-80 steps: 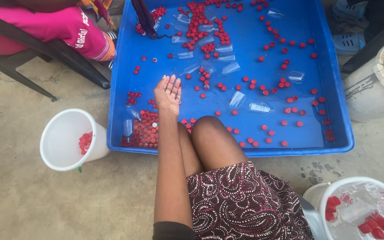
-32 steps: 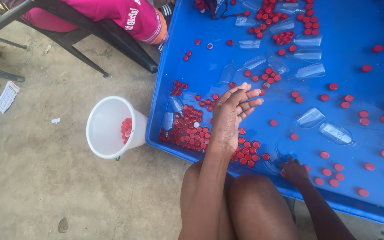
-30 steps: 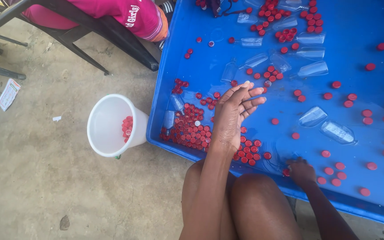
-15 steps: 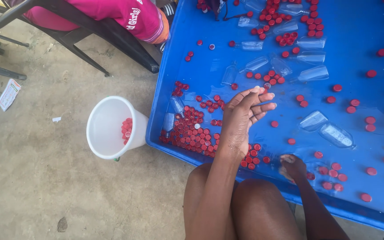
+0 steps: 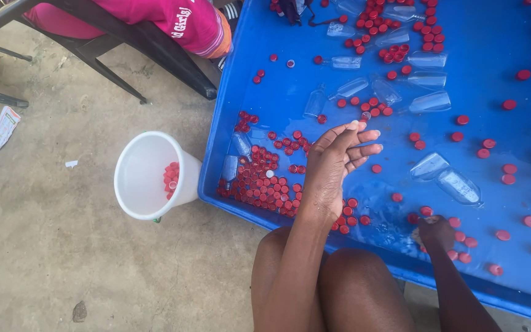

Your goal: Cleaning bottle caps by wiping them with a cloth and placing them in a bucket

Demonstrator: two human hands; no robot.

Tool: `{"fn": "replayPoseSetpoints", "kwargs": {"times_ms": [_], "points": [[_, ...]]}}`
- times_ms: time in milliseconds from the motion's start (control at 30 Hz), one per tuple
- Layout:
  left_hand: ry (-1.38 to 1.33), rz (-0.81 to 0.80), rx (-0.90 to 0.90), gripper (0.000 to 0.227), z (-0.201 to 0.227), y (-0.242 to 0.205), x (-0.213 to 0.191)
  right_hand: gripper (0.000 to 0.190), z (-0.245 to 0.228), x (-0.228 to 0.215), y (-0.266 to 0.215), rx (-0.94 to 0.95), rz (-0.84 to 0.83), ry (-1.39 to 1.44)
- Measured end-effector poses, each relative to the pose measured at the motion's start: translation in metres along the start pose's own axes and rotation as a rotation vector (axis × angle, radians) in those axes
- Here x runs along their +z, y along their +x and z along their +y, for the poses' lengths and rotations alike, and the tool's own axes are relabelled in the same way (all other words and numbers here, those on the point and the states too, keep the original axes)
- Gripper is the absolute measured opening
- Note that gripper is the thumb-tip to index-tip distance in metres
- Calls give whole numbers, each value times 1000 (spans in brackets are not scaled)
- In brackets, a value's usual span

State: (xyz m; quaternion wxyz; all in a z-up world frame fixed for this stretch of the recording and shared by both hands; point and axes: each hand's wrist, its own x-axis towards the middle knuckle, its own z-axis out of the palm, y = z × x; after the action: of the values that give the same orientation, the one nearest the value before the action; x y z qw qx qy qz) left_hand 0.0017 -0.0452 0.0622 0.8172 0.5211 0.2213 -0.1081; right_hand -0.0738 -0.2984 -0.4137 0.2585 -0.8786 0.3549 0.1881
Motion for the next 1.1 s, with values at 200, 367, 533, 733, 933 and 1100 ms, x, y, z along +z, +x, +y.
{"fn": "replayPoseSetpoints", "kwargs": {"times_ms": [200, 367, 533, 733, 933, 1100], "points": [[5, -8, -8, 29, -1, 0, 4, 36, -1, 7, 5, 9, 54, -122], [4, -9, -20, 28, 0, 0, 4, 44, -11, 37, 2, 15, 68, -126], [-4, -23, -21, 29, 0, -1, 5, 20, -61, -2, -57, -332, 410, -135], [-11, -28, -27, 29, -1, 0, 5, 29, -62, 27, -29, -529, 122, -457], [-9, -36, -19, 29, -2, -1, 6, 26, -31, 54, 3, -501, 20, -462], [4, -55, -24, 30, -3, 0, 4, 30, -35, 45, -11, -468, 10, -573]]}}
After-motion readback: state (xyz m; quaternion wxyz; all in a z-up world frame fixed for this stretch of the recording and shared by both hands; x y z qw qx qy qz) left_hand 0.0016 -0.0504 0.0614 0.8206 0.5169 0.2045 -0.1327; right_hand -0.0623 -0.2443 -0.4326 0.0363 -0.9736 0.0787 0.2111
